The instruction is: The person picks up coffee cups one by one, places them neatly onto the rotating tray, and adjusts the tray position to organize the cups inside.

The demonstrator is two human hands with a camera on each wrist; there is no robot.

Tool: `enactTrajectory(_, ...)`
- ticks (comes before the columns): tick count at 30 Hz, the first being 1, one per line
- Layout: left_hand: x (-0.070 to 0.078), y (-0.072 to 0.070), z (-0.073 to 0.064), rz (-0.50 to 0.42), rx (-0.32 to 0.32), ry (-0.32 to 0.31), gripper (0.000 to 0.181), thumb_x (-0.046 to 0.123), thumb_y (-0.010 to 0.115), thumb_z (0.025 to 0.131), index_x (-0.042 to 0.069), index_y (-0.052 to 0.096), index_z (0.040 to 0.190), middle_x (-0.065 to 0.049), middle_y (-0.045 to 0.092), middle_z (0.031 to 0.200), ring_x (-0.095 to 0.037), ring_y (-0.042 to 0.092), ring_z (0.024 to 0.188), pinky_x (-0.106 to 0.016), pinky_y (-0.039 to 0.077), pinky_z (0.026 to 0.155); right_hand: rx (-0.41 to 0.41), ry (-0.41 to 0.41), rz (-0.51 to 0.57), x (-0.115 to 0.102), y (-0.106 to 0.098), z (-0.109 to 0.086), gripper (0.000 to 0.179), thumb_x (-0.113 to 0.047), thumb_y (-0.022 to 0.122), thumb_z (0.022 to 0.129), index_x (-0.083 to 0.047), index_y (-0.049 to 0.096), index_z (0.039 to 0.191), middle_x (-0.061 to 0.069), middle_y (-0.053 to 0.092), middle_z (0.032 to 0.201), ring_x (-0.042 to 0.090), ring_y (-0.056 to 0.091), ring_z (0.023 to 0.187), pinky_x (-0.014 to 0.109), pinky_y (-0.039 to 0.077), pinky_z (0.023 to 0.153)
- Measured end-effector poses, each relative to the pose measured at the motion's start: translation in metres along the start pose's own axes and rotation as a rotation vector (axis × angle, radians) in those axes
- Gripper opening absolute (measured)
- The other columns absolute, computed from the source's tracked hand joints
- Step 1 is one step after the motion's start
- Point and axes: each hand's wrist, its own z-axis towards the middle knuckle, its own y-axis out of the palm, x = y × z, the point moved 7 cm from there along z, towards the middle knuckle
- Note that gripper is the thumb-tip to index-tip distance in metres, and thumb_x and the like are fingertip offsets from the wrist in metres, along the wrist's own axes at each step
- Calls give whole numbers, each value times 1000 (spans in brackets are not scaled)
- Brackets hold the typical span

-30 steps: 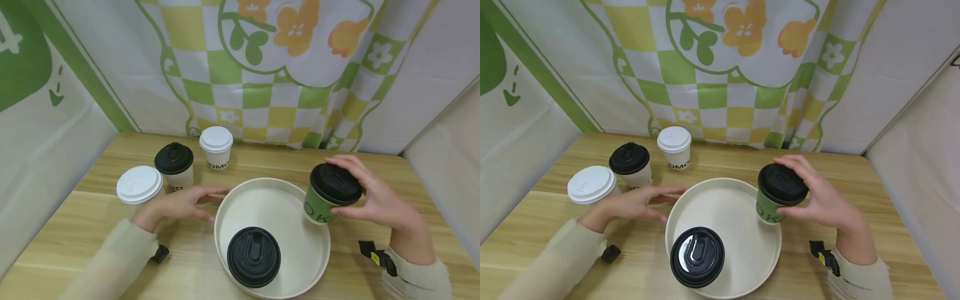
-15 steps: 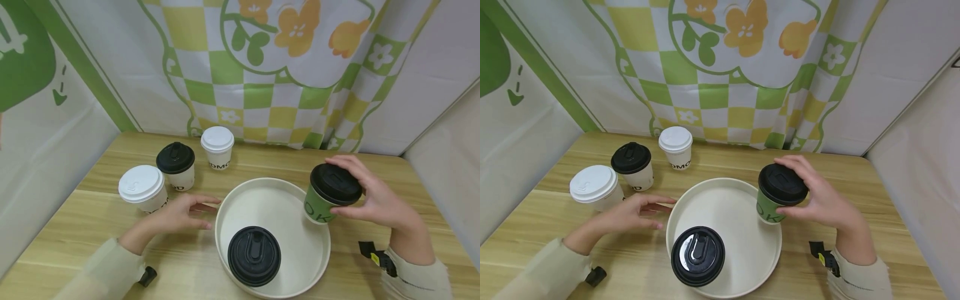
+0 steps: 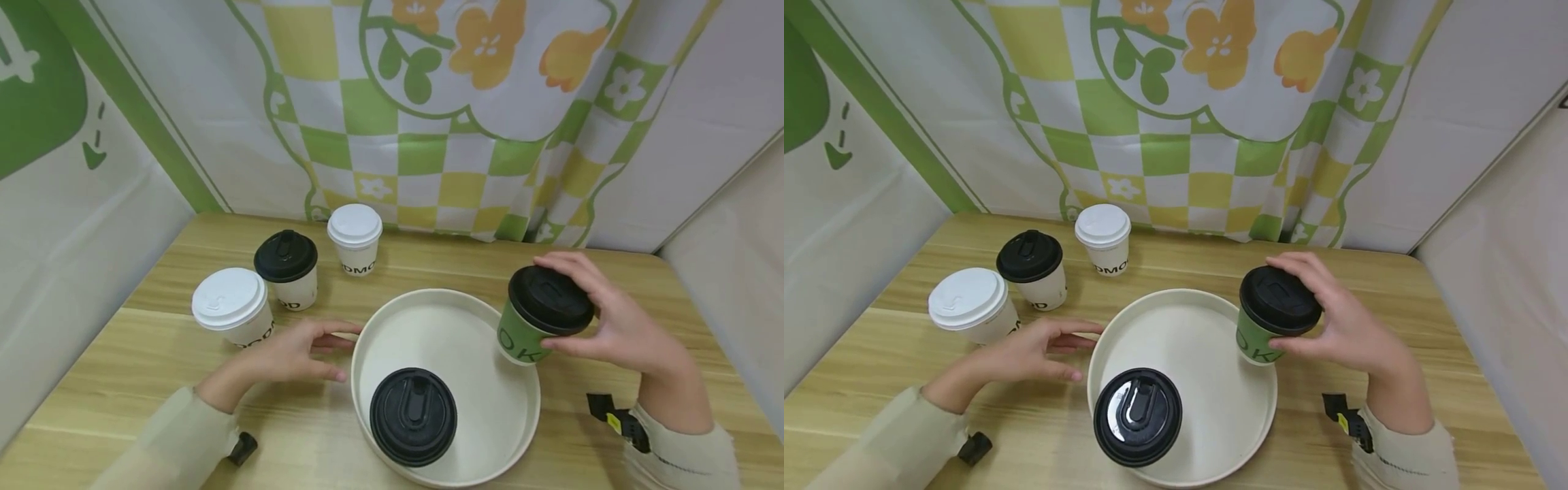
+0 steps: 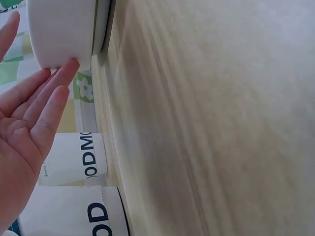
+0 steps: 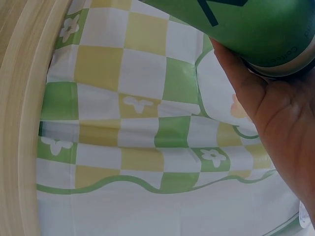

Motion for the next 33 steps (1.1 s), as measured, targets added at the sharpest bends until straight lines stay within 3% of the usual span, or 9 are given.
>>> enactTrajectory(7,0,-4,6,34,-13,10,76,15,80,83,-3,43,147,-22,47,150,-37,55,131,-42,43,110,4,2,-24,-1,0,1,107,2,93,58,-7,39,150,2,40,147,5,47,126,8,37,103)
enactTrajectory(24,-2,-9,20,27,-95,26,88,19,81,81,0,33,153,-19,38,157,-37,46,139,-40,37,115,-5,-37,76,-10,1,3,107,11,90,57,0,37,150,13,37,146,8,48,126,11,46,100)
enactTrajectory(33,-1,-8,25,44,-138,41,94,17,83,79,-2,29,154,-21,34,159,-40,43,140,-43,35,117,-13,14,42,-11,3,0,108,8,92,57,-1,37,150,12,37,146,8,46,127,11,44,101)
